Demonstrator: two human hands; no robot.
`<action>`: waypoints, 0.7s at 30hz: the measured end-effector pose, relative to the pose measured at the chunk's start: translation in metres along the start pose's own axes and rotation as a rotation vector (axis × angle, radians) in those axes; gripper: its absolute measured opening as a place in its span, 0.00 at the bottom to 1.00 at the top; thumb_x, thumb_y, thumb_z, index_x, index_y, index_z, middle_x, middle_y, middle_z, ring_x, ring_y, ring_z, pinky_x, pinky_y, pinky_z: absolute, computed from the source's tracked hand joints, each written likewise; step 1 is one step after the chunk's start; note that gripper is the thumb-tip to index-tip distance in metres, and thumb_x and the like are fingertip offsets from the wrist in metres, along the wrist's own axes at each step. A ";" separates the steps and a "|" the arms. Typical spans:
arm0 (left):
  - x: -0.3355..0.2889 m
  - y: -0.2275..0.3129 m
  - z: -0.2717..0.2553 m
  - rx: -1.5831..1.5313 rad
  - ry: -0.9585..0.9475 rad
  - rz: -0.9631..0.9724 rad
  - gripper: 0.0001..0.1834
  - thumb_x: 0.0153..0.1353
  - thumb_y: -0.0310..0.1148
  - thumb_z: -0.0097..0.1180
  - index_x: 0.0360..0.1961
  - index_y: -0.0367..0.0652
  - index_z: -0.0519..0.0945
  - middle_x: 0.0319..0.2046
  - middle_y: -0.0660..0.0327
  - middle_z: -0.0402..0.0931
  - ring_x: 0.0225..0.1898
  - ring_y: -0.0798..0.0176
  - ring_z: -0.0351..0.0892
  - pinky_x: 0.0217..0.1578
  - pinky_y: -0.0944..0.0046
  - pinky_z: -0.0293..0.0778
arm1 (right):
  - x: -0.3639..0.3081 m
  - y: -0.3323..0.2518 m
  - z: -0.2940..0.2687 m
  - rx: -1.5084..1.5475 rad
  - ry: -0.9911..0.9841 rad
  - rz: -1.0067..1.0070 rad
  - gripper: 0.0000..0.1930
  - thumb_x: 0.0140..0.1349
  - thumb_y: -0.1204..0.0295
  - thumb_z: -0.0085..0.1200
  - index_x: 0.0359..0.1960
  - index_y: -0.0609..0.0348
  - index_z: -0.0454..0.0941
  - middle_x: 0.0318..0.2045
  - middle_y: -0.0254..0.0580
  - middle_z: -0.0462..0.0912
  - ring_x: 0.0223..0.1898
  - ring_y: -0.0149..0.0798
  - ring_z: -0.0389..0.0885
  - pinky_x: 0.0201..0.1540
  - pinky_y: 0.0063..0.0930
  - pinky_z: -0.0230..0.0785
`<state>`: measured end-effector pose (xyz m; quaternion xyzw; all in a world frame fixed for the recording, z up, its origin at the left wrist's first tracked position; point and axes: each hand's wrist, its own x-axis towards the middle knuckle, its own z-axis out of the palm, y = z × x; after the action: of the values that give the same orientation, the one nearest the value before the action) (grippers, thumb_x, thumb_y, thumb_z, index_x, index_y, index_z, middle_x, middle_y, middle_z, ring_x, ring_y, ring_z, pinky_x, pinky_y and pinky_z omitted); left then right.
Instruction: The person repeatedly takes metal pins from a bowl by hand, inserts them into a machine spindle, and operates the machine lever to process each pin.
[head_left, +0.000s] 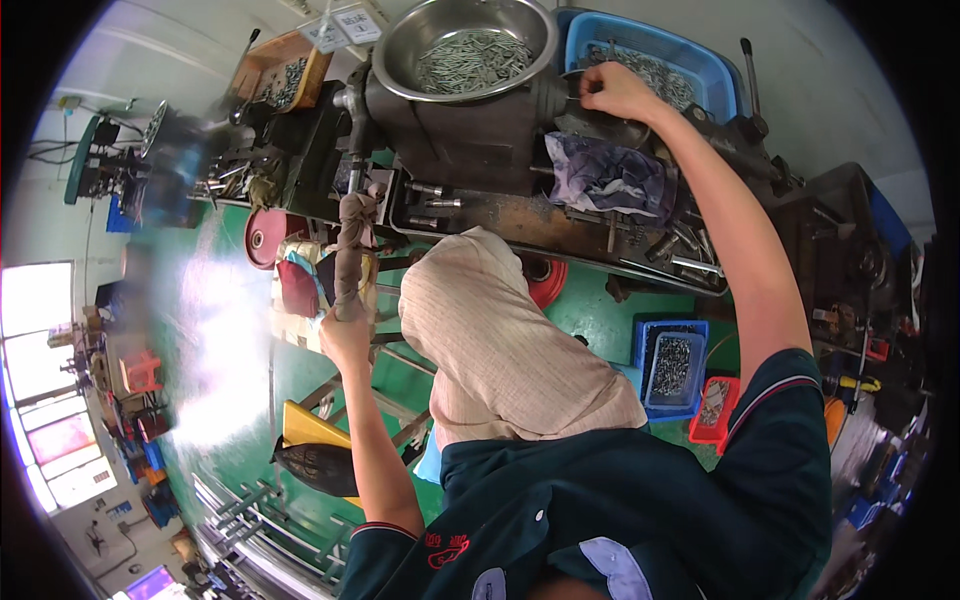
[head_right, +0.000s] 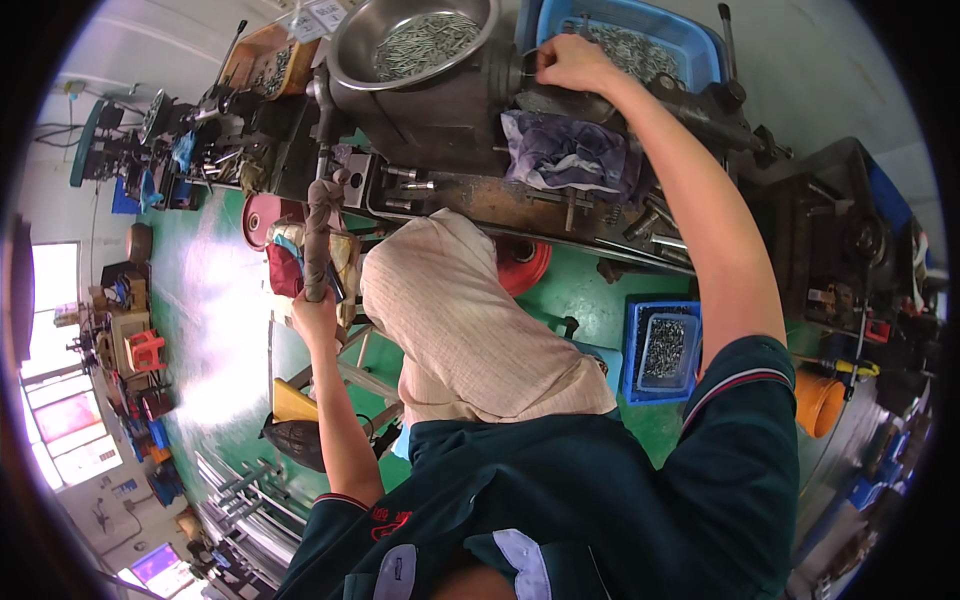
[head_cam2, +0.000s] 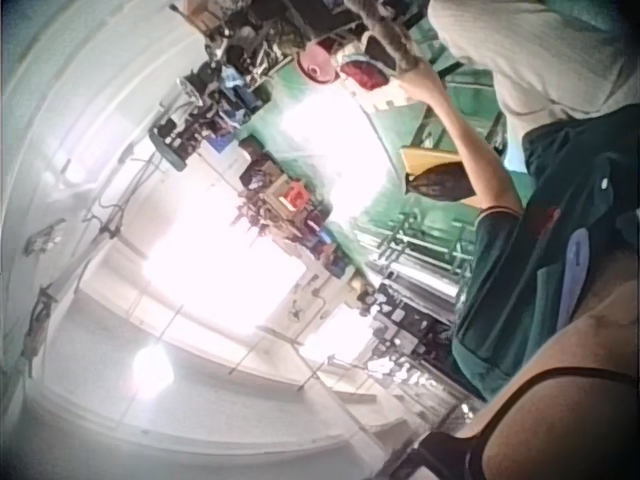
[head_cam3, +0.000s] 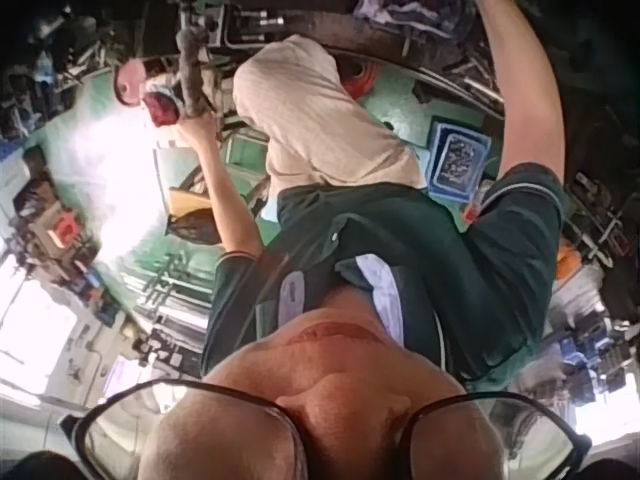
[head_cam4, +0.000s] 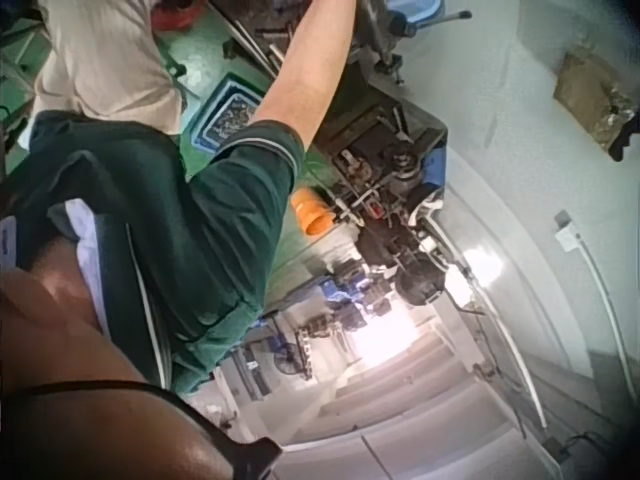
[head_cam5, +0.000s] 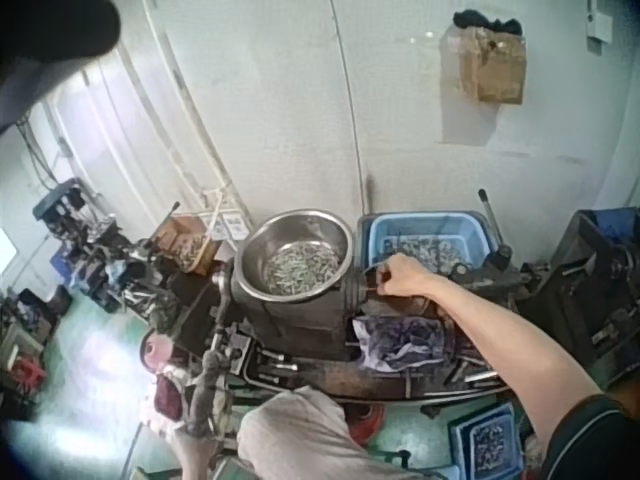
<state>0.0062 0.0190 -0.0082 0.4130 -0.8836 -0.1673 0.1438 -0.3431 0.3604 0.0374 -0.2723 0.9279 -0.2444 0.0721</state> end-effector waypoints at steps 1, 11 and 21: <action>0.001 -0.002 0.000 0.028 0.011 0.005 0.13 0.44 0.38 0.55 0.25 0.38 0.78 0.19 0.48 0.75 0.26 0.47 0.76 0.28 0.56 0.69 | -0.005 -0.006 -0.013 0.026 -0.038 0.087 0.13 0.39 0.65 0.53 0.25 0.60 0.76 0.22 0.45 0.78 0.26 0.40 0.75 0.32 0.29 0.67; 0.001 -0.003 -0.003 0.029 0.019 -0.012 0.13 0.44 0.38 0.55 0.25 0.38 0.78 0.20 0.48 0.74 0.28 0.45 0.75 0.29 0.55 0.69 | 0.012 -0.111 -0.052 -0.289 0.567 -0.288 0.07 0.42 0.66 0.53 0.23 0.52 0.77 0.25 0.34 0.78 0.33 0.40 0.72 0.36 0.32 0.66; -0.001 0.005 -0.007 -0.002 -0.004 -0.052 0.13 0.43 0.37 0.55 0.26 0.38 0.78 0.21 0.47 0.75 0.28 0.45 0.75 0.30 0.55 0.69 | 0.049 -0.175 -0.013 -0.435 0.001 -0.082 0.14 0.39 0.66 0.58 0.29 0.55 0.78 0.31 0.42 0.80 0.40 0.43 0.76 0.40 0.41 0.62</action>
<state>0.0063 0.0215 0.0002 0.4354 -0.8727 -0.1724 0.1382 -0.3050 0.2111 0.1349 -0.3187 0.9470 -0.0415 0.0012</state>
